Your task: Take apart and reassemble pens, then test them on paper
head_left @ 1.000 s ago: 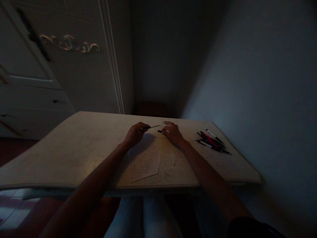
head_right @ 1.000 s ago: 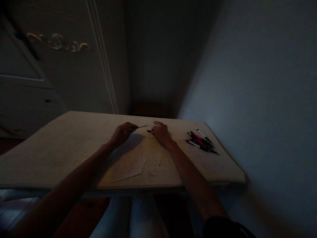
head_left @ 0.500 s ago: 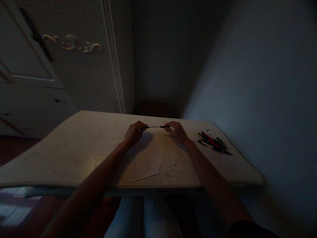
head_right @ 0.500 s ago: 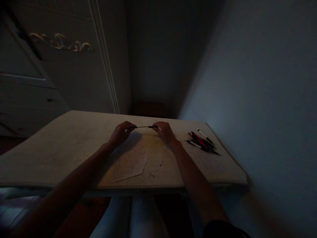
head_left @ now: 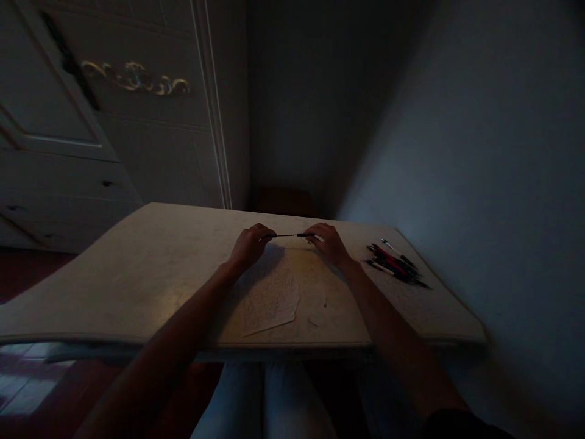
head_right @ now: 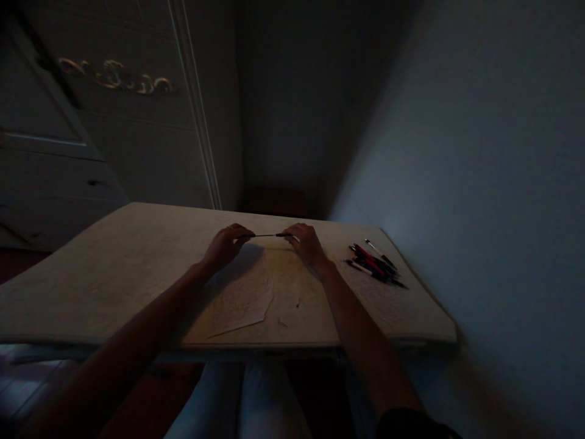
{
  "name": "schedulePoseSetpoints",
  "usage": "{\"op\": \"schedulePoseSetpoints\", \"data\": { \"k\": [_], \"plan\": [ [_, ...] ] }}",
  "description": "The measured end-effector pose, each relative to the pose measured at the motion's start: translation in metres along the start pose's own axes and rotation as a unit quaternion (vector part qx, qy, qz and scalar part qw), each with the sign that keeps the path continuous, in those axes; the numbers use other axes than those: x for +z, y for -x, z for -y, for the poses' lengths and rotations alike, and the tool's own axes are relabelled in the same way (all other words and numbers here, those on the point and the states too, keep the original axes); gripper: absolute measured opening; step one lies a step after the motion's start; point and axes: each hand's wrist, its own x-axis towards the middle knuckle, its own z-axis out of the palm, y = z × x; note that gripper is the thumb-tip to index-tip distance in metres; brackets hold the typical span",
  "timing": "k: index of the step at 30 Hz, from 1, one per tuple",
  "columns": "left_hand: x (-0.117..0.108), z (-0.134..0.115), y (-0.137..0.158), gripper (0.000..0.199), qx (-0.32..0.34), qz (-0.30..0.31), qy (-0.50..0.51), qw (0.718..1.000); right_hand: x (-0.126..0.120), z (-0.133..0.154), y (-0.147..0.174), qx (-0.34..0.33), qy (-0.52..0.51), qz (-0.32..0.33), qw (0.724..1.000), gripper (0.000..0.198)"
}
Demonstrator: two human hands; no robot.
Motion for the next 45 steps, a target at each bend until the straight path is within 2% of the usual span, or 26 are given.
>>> {"op": "schedulePoseSetpoints", "data": {
  "k": [9,18,24,32,36,42,45],
  "plan": [
    [0.002,-0.004,0.001,0.020,0.021,0.003,0.016,1.000,0.004,0.005,0.000,-0.008,-0.047,0.005,0.999,0.011],
    [0.003,-0.016,0.004,0.023,0.049,0.035,0.045,0.997,0.013,0.027,0.002,0.002,-0.130,0.025,0.991,0.017],
    [0.007,-0.015,0.005,0.022,0.041,0.016,0.089,0.995,0.017,0.027,0.003,0.030,-0.138,0.012,0.990,0.024],
    [0.006,-0.018,0.004,0.022,0.057,-0.001,0.092,0.994,0.016,0.034,0.003,0.010,-0.146,0.016,0.989,0.020],
    [0.005,-0.019,0.004,0.025,0.068,-0.003,0.092,0.993,0.016,0.041,0.002,0.035,-0.164,0.008,0.986,0.017],
    [0.000,-0.025,0.004,0.033,0.077,-0.015,0.055,0.995,0.016,0.043,0.001,0.078,-0.185,-0.017,0.980,0.016],
    [-0.004,-0.026,0.003,0.041,0.053,-0.055,0.009,0.997,0.016,0.041,0.001,0.093,-0.183,-0.031,0.978,0.016]
  ]
}}
